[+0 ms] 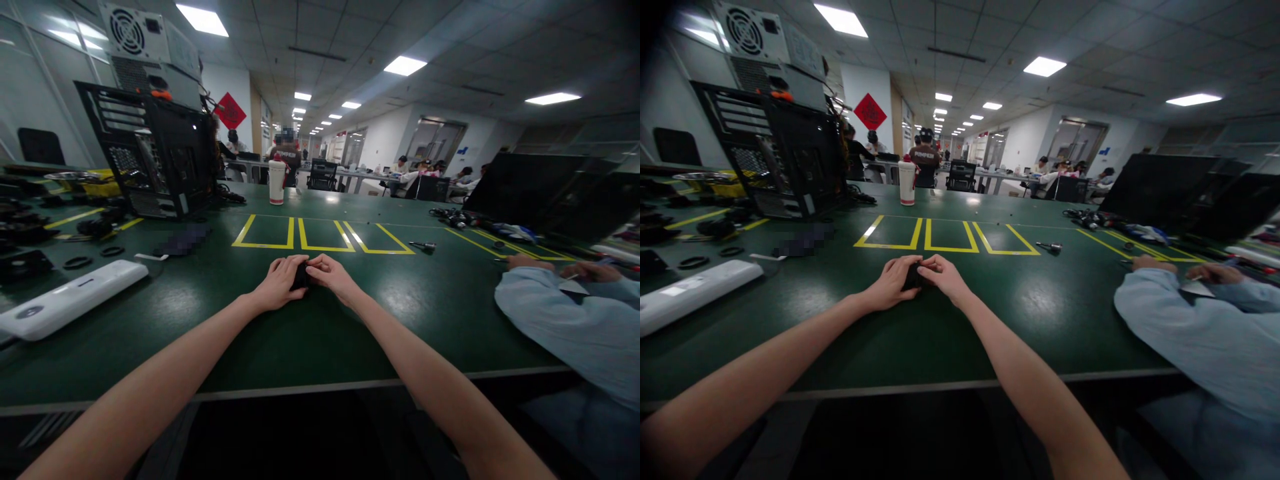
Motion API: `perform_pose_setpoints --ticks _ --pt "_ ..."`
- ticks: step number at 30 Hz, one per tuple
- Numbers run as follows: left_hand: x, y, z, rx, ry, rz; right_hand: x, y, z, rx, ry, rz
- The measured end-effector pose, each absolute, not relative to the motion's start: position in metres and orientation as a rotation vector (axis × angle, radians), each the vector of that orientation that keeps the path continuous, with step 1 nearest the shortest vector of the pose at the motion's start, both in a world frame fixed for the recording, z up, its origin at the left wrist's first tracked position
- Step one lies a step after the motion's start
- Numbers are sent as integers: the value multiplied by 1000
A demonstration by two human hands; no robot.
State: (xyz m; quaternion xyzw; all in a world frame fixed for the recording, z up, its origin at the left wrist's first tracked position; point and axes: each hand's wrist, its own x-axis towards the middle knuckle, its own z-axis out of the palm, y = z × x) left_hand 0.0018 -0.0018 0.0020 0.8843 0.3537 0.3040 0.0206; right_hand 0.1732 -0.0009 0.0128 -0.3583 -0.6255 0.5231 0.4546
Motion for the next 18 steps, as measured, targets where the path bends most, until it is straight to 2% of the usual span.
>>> perform_pose_setpoints --ticks 7,13,18 --pt "1 -3 3 2745 1091 932 172 2 16 -1033 -1528 1346" --pt "1 -2 2 2741 1084 940 176 -3 17 -925 -1669 1139" --pt "2 -1 2 2745 1094 948 173 0 13 -922 -1609 1193"
